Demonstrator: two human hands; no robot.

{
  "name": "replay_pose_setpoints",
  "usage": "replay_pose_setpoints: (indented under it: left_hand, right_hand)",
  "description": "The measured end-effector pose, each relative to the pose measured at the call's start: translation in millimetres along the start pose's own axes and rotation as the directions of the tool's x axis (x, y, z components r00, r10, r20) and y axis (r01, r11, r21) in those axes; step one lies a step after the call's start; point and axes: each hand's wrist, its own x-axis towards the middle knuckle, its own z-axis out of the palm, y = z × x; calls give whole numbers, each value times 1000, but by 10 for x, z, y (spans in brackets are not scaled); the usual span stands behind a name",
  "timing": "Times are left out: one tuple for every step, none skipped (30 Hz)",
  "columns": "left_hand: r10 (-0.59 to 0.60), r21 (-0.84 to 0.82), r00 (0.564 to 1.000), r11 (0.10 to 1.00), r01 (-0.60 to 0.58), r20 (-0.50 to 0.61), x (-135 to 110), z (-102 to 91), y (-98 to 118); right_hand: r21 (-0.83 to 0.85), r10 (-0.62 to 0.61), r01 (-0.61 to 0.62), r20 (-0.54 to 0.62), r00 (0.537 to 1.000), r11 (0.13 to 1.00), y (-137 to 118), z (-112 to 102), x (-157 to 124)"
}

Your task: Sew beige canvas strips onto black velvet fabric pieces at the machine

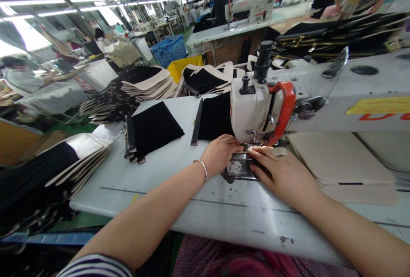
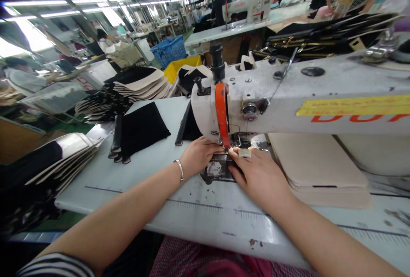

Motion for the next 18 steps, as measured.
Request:
replay_pose_setpoints:
  left_hand:
    - [-5,-11,1000,1000,5,-2,-8,4,7]
    - [-12,-32,1000,999,11,-6,-18,5,14]
    - [-18,-67,1000,998,17,-8,-30,-1,15]
    - [-26,-116,1000,993,25,-4,-44,-16,4]
    - [-48,-167,999,985,48,6,-56,-42,-23]
    - [-114,-209,993,971,114,9,-67,-81,-71]
    - [-226,-229,974,948,220,-3,-74,-131,-144]
    - [-366,-230,930,908,349,-32,-77,-190,-240]
    - [-508,-220,858,848,482,-77,-74,-252,-356]
    - [-626,-206,769,776,596,-131,-64,-313,-483]
    - [-707,-199,685,707,678,-176,-47,-368,-613]
    - [-755,-195,624,655,730,-200,-23,-412,-732]
    - [-786,-194,585,617,763,-201,8,-446,-829]
    - [-814,-197,549,579,791,-190,45,-470,-895]
    - [-837,-202,519,546,813,-173,86,-484,-927]
    - [-853,-209,498,522,827,-156,128,-493,-926]
    - [-861,-216,487,508,834,-145,170,-499,-899]
    - [-863,-224,484,505,834,-145,205,-507,-857]
  right_hand:
    - [-2,-2,2,-8,1000,1000,-3,3,-6]
    - [-5,-6,6,-16,1000,1000,-4,7,-15]
    - [-7,-11,11,-23,1000,1000,-3,12,-28]
    - [-10,-16,15,-30,999,1000,0,19,-43]
    - [-11,-20,19,-38,999,1000,5,28,-57]
    - [-13,-22,22,-47,999,1000,11,39,-69]
    - [-14,-23,22,-57,998,1000,17,51,-76]
    - [-15,-24,23,-66,998,1000,23,63,-78]
    - [-16,-24,23,-74,997,1000,28,74,-73]
    - [-17,-25,24,-81,996,1000,31,84,-64]
    - [-18,-27,26,-87,996,999,32,90,-51]
    - [-19,-31,29,-94,995,999,34,95,-38]
    - [-19,-37,35,-102,994,999,37,99,-26]
    - [-15,-46,44,-111,993,999,44,105,-19]
    - [-10,-58,57,-122,991,998,59,116,-19]
    - [-4,-70,70,-135,988,998,83,138,-25]
    - [7,-84,86,-151,985,996,119,175,-36]
    - [14,-92,96,-176,980,995,166,229,-50]
